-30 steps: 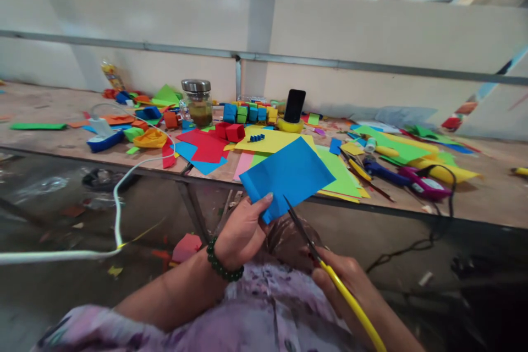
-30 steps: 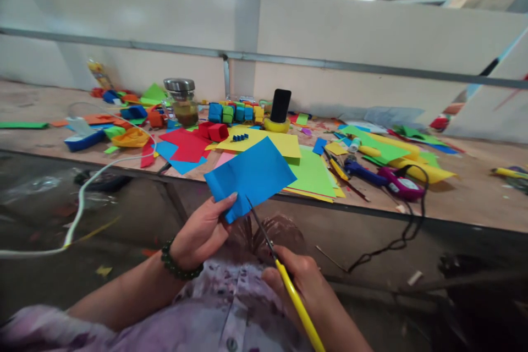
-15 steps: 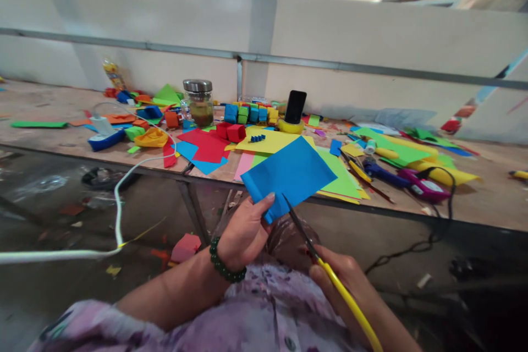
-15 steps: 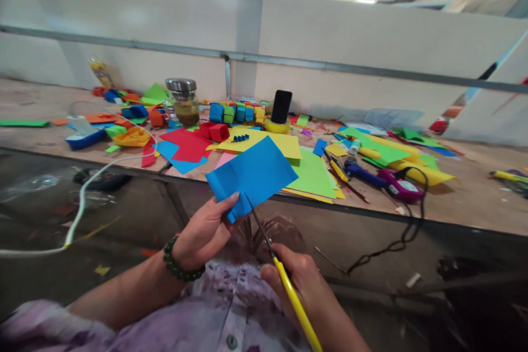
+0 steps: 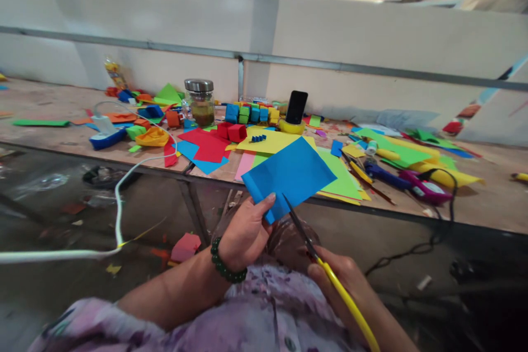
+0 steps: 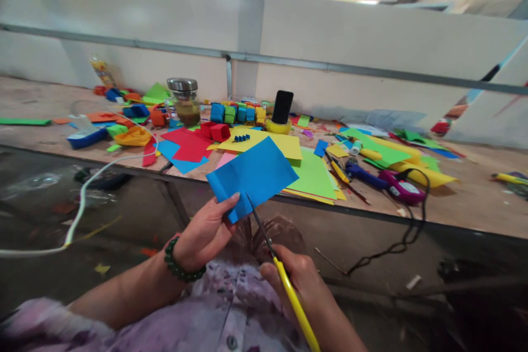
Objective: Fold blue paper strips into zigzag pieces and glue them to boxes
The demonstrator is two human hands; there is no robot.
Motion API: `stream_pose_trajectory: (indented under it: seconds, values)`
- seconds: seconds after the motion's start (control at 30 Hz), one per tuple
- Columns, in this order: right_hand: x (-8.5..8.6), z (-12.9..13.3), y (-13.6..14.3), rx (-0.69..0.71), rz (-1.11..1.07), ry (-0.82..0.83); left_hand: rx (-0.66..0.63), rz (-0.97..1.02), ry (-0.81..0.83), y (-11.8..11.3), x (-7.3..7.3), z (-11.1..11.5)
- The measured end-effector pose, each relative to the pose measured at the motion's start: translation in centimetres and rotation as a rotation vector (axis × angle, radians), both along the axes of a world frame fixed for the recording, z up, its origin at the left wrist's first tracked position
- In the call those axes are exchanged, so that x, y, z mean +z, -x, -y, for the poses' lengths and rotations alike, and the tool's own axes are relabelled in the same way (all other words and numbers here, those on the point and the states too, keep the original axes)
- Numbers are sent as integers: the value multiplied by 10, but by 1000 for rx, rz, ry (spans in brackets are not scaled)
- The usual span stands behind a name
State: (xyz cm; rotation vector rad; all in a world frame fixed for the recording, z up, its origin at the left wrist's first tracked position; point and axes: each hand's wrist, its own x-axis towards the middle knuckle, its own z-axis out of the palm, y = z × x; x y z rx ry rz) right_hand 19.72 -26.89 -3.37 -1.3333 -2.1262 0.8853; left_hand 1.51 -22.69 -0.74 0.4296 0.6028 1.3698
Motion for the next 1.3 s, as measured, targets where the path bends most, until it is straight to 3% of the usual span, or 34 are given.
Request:
stream_pose_trajectory:
  seconds: [0.5, 0.7, 1.3]
  values:
    - [-1, 1, 2, -34, 37, -4, -13, -13, -11, 1, -4, 0]
    - [-1, 1, 0, 12, 43, -25, -11, -16, -72, 2, -6, 0]
    - [4, 4, 6, -18, -50, 67, -54, -76, -78, 1, -5, 4]
